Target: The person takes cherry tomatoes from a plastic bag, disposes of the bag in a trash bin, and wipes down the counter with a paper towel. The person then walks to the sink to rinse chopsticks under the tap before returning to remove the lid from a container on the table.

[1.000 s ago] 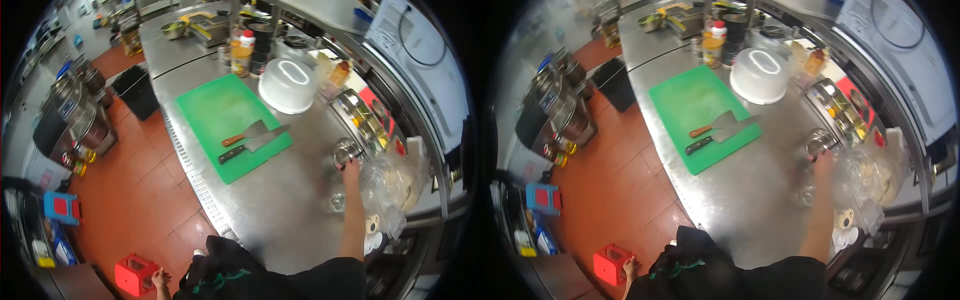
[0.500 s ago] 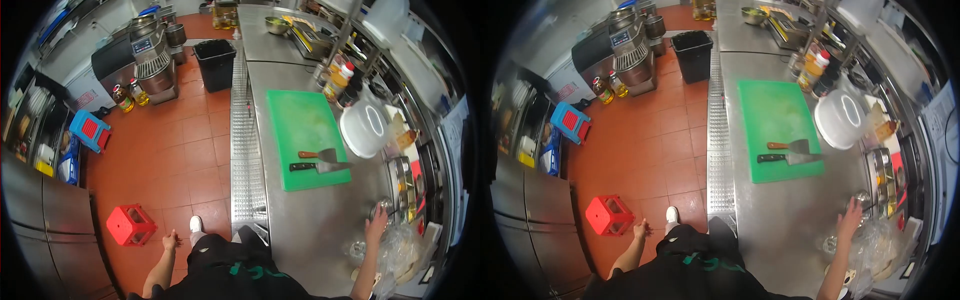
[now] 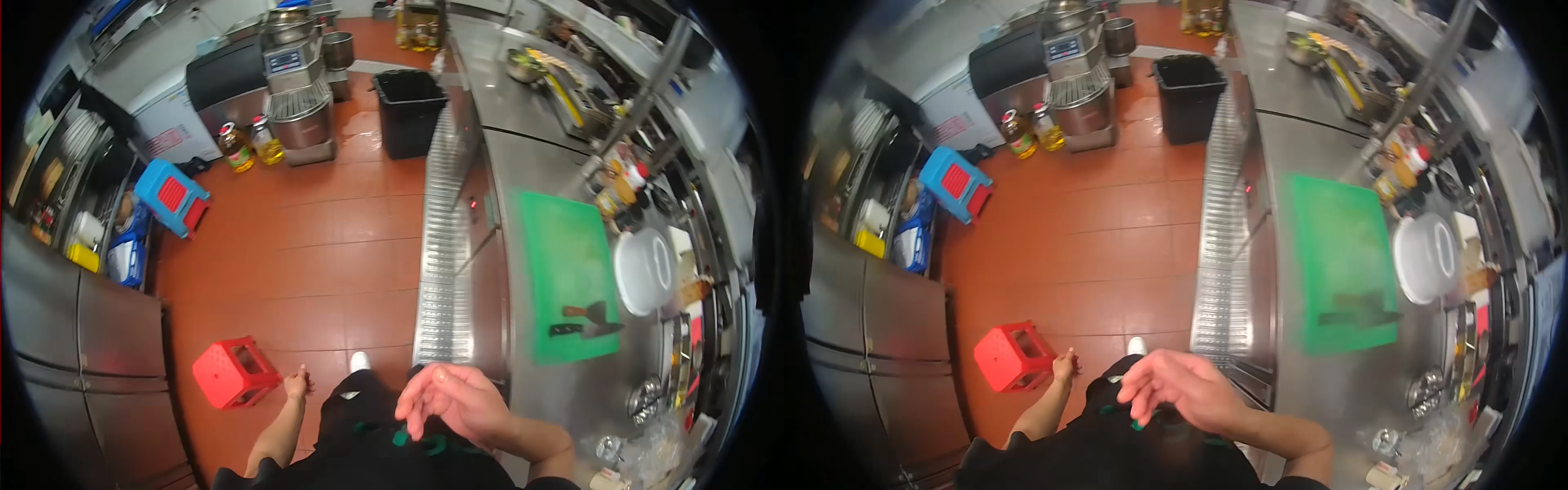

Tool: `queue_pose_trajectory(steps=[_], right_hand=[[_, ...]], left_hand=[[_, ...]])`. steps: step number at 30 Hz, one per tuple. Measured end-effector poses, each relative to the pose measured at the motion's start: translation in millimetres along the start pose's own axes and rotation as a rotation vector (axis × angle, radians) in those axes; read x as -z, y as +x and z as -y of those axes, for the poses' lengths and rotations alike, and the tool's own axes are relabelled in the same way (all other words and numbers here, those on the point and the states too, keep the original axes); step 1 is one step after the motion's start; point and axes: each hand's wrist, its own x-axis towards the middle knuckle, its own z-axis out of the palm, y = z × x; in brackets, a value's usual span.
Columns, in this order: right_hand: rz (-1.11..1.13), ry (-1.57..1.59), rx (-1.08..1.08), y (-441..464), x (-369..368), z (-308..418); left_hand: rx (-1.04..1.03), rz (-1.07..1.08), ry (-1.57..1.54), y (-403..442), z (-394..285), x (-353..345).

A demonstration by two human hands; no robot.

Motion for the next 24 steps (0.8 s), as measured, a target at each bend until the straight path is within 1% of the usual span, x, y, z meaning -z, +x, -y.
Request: queue_pose_trajectory(steps=[1, 3, 4, 7, 8, 9, 12, 15, 17, 20, 22, 23, 24], right_hand=[[0.019, 0.012, -0.019, 23.8, -14.2, 3.9], [0.225, 0.100, -0.100, 69.5, -39.5, 16.0], [0.292, 0.099, -0.135, 89.9, -53.2, 23.6], [0.482, 0.148, -0.300, 147.4, -78.2, 36.2], [0.492, 0.148, -0.320, 161.6, -85.0, 40.6], [0.366, 0.171, -0.300, 169.5, -99.3, 57.2], [0.421, 0.190, -0.328, 207.9, -96.6, 74.9], [0.447, 0.132, -0.345, 245.9, -79.5, 105.2], [0.482, 0.149, -0.321, 270.0, -61.0, 129.3], [0.519, 0.141, -0.287, 307.8, -26.4, 172.0], [0.539, 0.115, -0.267, 335.1, -3.0, 210.8], [0.552, 0.125, -0.289, 348.8, 6.4, 231.7], [0.565, 0.137, -0.306, 363.5, 14.9, 253.1]], left_hand=[[0.010, -0.027, -0.004, 7.9, -9.9, 14.5], [0.067, -0.073, -0.039, 26.3, -33.1, 34.8], [0.081, -0.092, -0.053, 33.6, -41.0, 45.7], [0.066, -0.147, -0.079, 69.2, -44.9, 74.4], [0.121, -0.192, -0.073, 74.0, -45.4, 80.7], [0.132, -0.199, -0.069, 80.5, -48.2, 83.5], [0.192, -0.225, -0.052, 101.3, -50.4, 85.1], [0.215, -0.238, -0.033, 134.1, -74.5, 63.0], [0.154, -0.214, -0.056, 158.4, -107.1, 39.6], [0.208, -0.174, -0.130, 189.4, -172.6, -5.7], [0.155, -0.137, -0.143, 206.0, -227.9, -40.1], [0.121, -0.102, -0.143, 209.7, -249.5, -53.2], [0.116, -0.112, -0.147, 218.8, -270.0, -65.4]])
